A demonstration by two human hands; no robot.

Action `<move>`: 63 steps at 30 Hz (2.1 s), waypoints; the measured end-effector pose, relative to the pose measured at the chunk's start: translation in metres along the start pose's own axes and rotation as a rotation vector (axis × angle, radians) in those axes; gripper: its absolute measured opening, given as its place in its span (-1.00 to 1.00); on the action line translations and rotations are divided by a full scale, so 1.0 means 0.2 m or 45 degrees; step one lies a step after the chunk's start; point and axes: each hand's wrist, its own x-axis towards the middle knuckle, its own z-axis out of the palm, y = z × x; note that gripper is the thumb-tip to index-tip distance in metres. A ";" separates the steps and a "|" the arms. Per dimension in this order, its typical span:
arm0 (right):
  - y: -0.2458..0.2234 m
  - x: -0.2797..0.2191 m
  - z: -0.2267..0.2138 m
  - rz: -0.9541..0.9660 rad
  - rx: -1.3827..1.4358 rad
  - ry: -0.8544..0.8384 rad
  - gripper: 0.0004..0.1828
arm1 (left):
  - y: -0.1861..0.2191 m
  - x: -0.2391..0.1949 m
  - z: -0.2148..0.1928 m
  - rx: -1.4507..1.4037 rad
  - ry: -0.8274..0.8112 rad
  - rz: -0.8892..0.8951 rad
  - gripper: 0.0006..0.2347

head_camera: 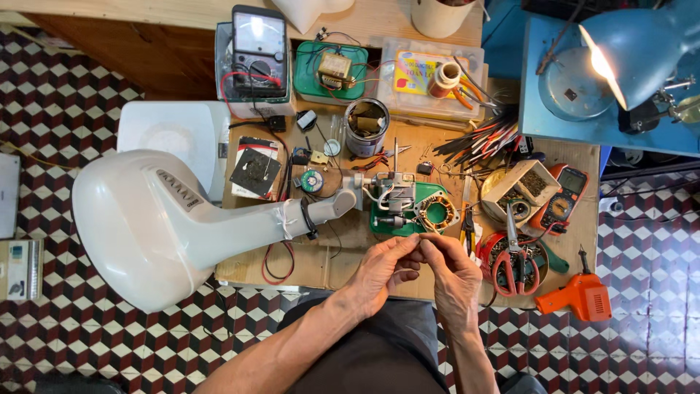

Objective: The person works on a small motor assembly at a cluttered workbench. They use a heat gun to apply heat to the motor, then manipulate wires and components with their hands and pliers. The person repeatedly heats and adjusts the motor throughout the clip.

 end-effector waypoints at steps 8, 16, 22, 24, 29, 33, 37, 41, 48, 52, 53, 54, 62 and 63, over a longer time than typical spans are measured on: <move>0.05 0.03 0.00 0.037 0.065 0.220 -0.76 | 0.22 0.04 -0.05 1.370 0.381 0.795 -0.78; 0.07 0.22 0.04 0.069 0.153 0.212 -0.74 | 0.32 0.38 -0.20 1.570 0.539 0.751 -0.65; 0.12 0.32 0.06 0.075 0.246 0.094 -0.74 | 0.29 0.45 -0.24 1.394 0.459 0.692 -0.73; 0.13 0.36 0.07 0.087 0.244 0.073 -0.74 | 0.29 0.42 -0.24 1.302 0.396 0.640 -0.78; 0.17 0.46 0.08 0.153 0.324 0.111 -0.74 | 0.29 0.35 -0.19 1.331 0.371 0.757 -0.84; 0.18 0.49 0.08 0.220 0.345 0.157 -0.76 | 0.31 0.32 -0.14 1.372 0.322 0.661 -0.83; 0.17 0.46 0.07 0.298 0.390 0.126 -0.78 | 0.31 0.31 -0.13 1.440 0.291 0.736 -0.84; 0.17 0.44 0.07 0.319 0.431 0.108 -0.77 | 0.29 0.31 -0.13 1.466 0.287 0.781 -0.85; 0.21 0.44 0.04 0.269 0.431 0.237 -0.73 | 0.28 0.36 -0.21 1.306 0.316 0.607 -0.83; 0.25 0.44 0.01 0.267 0.398 0.267 -0.73 | 0.28 0.38 -0.28 1.148 0.277 0.648 -0.79; 0.26 0.43 0.01 0.265 0.386 0.269 -0.73 | 0.29 0.39 -0.29 1.095 0.269 0.609 -0.79; 0.27 0.43 0.01 0.267 0.386 0.267 -0.73 | 0.29 0.39 -0.31 1.045 0.260 0.568 -0.78; 0.32 0.40 0.02 0.191 0.340 0.219 -0.65 | 0.34 0.38 -0.35 0.869 0.230 0.483 -0.76; 0.32 0.41 0.02 0.191 0.336 0.198 -0.64 | 0.34 0.38 -0.36 0.866 0.234 0.477 -0.76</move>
